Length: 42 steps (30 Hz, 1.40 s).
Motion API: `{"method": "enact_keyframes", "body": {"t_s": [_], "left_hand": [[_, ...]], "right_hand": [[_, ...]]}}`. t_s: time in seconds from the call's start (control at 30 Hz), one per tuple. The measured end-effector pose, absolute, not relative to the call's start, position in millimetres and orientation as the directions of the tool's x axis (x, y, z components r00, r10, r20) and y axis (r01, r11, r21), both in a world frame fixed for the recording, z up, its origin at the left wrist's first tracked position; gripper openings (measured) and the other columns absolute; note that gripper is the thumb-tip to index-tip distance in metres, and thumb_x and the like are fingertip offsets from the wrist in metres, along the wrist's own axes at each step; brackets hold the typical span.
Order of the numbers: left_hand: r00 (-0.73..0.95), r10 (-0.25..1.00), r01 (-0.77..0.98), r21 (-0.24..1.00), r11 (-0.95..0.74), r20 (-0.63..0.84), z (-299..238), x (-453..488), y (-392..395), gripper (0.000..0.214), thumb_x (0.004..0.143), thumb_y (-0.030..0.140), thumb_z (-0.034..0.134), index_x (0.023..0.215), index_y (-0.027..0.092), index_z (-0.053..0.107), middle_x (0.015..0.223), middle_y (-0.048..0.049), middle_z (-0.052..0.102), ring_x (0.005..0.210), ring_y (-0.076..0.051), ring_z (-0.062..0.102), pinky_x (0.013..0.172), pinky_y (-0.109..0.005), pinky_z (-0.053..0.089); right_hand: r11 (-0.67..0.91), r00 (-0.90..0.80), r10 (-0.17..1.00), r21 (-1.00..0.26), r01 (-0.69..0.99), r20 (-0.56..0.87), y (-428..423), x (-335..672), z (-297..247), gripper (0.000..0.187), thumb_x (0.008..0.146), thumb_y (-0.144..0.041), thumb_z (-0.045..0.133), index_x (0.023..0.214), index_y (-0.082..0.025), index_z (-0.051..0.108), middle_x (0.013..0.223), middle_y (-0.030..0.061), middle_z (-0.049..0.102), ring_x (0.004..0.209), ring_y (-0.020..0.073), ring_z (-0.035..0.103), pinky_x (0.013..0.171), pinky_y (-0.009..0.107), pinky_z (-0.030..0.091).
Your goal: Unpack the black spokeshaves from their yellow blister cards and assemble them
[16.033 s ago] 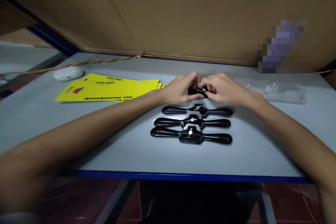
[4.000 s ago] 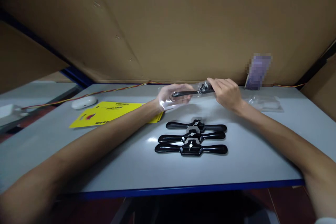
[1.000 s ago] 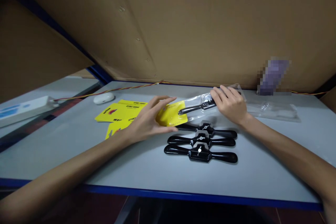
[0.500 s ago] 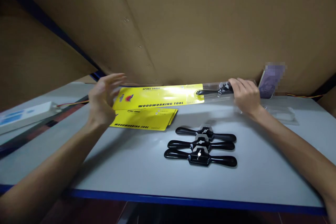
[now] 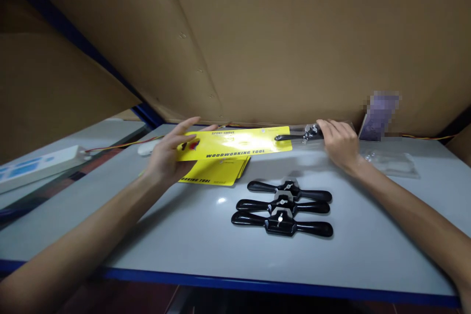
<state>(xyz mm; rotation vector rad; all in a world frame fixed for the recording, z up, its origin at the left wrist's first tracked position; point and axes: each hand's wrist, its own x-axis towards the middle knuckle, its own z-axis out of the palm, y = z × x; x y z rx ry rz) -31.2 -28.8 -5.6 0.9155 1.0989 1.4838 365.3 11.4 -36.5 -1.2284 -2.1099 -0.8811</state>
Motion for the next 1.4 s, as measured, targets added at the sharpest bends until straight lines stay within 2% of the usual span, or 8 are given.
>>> {"method": "enact_keyframes", "body": {"t_s": [0.3, 0.7, 0.83, 0.93, 1.0, 1.13, 1.23, 1.4], "left_hand": [[-0.11, 0.992, -0.239, 0.971, 0.03, -0.058, -19, -9, -38, 0.059, 0.075, 0.024, 0.065, 0.133, 0.028, 0.054, 0.12, -0.0075, 0.075, 0.096, -0.026, 0.075, 0.077, -0.037, 0.063], [-0.079, 0.99, -0.258, 0.962, 0.089, -0.113, -39, -2, -38, 0.063, 0.078, 0.027, 0.062, 0.139, 0.028, 0.049, 0.087, -0.0013, 0.071, 0.077, -0.023, 0.074, 0.069, -0.037, 0.065], [-0.076, 0.994, -0.268, 0.962, 0.055, -0.077, -32, -6, -40, 0.055, 0.077, 0.02, 0.065, 0.13, 0.028, 0.054, 0.09, -0.0013, 0.072, 0.072, -0.02, 0.072, 0.061, -0.032, 0.064], [-0.081, 0.996, -0.288, 0.957, 0.017, -0.042, -23, -10, -42, 0.05, 0.078, 0.018, 0.066, 0.126, 0.028, 0.056, 0.095, -0.0012, 0.074, 0.069, -0.017, 0.072, 0.054, -0.024, 0.061], [-0.077, 0.996, -0.294, 0.956, 0.012, -0.036, -18, -12, -42, 0.05, 0.078, 0.016, 0.065, 0.125, 0.028, 0.056, 0.098, -0.0011, 0.075, 0.07, -0.016, 0.072, 0.053, -0.021, 0.06], [-0.075, 0.996, -0.268, 0.963, 0.032, -0.054, -17, -16, -39, 0.055, 0.076, 0.017, 0.065, 0.129, 0.028, 0.056, 0.099, -0.0023, 0.076, 0.072, -0.017, 0.074, 0.053, -0.02, 0.059], [-0.075, 0.993, -0.255, 0.964, 0.071, -0.093, -21, -17, -35, 0.057, 0.074, 0.015, 0.066, 0.129, 0.026, 0.057, 0.094, -0.0025, 0.075, 0.071, -0.018, 0.074, 0.057, -0.023, 0.061], [-0.071, 0.983, -0.289, 0.947, 0.141, -0.168, -28, -14, -30, 0.055, 0.072, 0.011, 0.065, 0.125, 0.024, 0.058, 0.087, -0.0023, 0.074, 0.073, -0.019, 0.074, 0.06, -0.025, 0.063]], "right_hand": [[0.426, -0.502, 0.524, 0.299, 0.854, 0.688, -1, 343, -45, 0.046, 0.088, -0.004, 0.048, 0.13, -0.008, 0.066, 0.121, 0.0156, 0.077, 0.113, 0.0255, 0.072, 0.093, 0.038, 0.053], [0.448, -0.558, 0.518, 0.35, 0.823, 0.649, -9, 332, -45, 0.046, 0.093, -0.005, 0.048, 0.136, -0.012, 0.064, 0.131, 0.0131, 0.073, 0.123, 0.0265, 0.068, 0.099, 0.04, 0.052], [0.464, -0.575, 0.549, 0.351, 0.813, 0.606, -15, 329, -42, 0.047, 0.091, -0.005, 0.048, 0.135, -0.009, 0.061, 0.132, 0.0143, 0.073, 0.123, 0.0277, 0.067, 0.101, 0.041, 0.049], [0.489, -0.586, 0.568, 0.336, 0.805, 0.577, -17, 328, -36, 0.045, 0.088, -0.007, 0.049, 0.131, -0.009, 0.059, 0.136, 0.0168, 0.069, 0.128, 0.0317, 0.062, 0.11, 0.048, 0.04], [0.518, -0.586, 0.603, 0.293, 0.804, 0.541, -18, 328, -31, 0.046, 0.086, -0.01, 0.049, 0.131, -0.011, 0.056, 0.128, 0.0164, 0.072, 0.121, 0.0318, 0.064, 0.113, 0.052, 0.035], [0.58, -0.602, 0.69, 0.189, 0.792, 0.402, -20, 325, -23, 0.051, 0.083, -0.015, 0.054, 0.134, -0.015, 0.051, 0.115, 0.0131, 0.07, 0.104, 0.0284, 0.065, 0.098, 0.044, 0.045], [0.613, -0.622, 0.716, 0.14, 0.777, 0.318, -22, 323, -25, 0.063, 0.085, -0.024, 0.063, 0.145, -0.018, 0.044, 0.123, 0.0145, 0.066, 0.106, 0.0297, 0.062, 0.086, 0.04, 0.049], [0.628, -0.632, 0.725, 0.113, 0.77, 0.274, -18, 322, -32, 0.078, 0.087, -0.062, 0.069, 0.149, -0.021, 0.045, 0.121, 0.0139, 0.066, 0.106, 0.0331, 0.062, 0.088, 0.045, 0.048]]}}
